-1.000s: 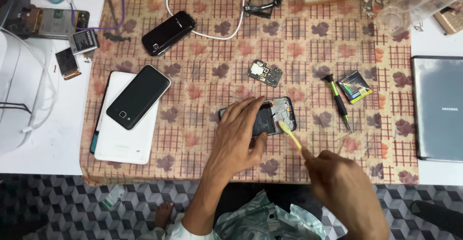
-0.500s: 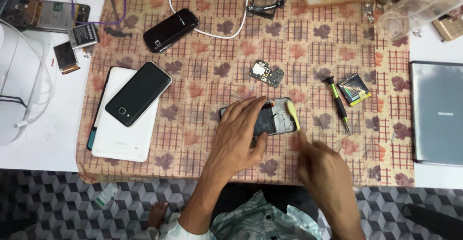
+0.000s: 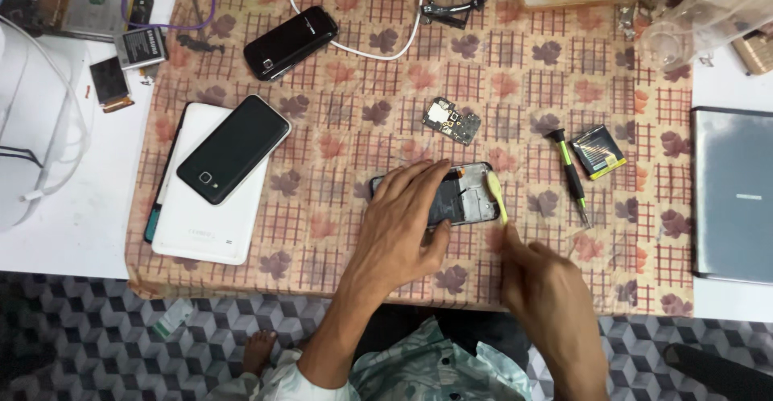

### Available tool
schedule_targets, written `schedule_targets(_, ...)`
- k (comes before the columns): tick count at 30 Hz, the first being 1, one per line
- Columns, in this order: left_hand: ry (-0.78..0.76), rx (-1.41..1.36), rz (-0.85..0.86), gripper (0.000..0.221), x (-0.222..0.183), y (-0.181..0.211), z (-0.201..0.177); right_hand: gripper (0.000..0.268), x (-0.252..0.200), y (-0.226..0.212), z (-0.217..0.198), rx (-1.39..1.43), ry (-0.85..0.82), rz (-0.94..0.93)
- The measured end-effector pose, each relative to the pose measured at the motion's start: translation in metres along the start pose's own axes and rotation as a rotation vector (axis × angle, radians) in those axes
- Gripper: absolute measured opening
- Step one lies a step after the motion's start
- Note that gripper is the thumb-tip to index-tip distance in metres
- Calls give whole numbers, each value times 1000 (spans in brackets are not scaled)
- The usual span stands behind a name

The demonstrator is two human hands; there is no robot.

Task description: The person disassembles a smartphone using a screwdriver and brush, then proceeds to disassemble a tablet. They remove screws and internal components from both devices.

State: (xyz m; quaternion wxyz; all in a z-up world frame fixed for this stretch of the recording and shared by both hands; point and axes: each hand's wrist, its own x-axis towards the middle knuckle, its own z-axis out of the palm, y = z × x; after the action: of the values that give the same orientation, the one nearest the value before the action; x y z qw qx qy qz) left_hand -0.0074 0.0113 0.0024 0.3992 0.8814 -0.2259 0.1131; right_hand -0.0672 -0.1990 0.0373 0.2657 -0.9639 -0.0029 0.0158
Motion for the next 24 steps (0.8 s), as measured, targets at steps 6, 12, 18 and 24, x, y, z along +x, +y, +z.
schedule_targets(6,12,-12,0,73,0,1,-3,29,-2,4,-2,20,-57,64)
schedule_targets(12,17,-16,-8,72,0,2,-4,38,-3,6,-3,33,50,-121)
schedule_targets(18,28,-34,-1,70,-1,2,-6,34,1,-2,1,162,54,95)
schedule_targets(24,7,1,0,72,1,2,-3,44,-19,-5,12,137,14,-53)
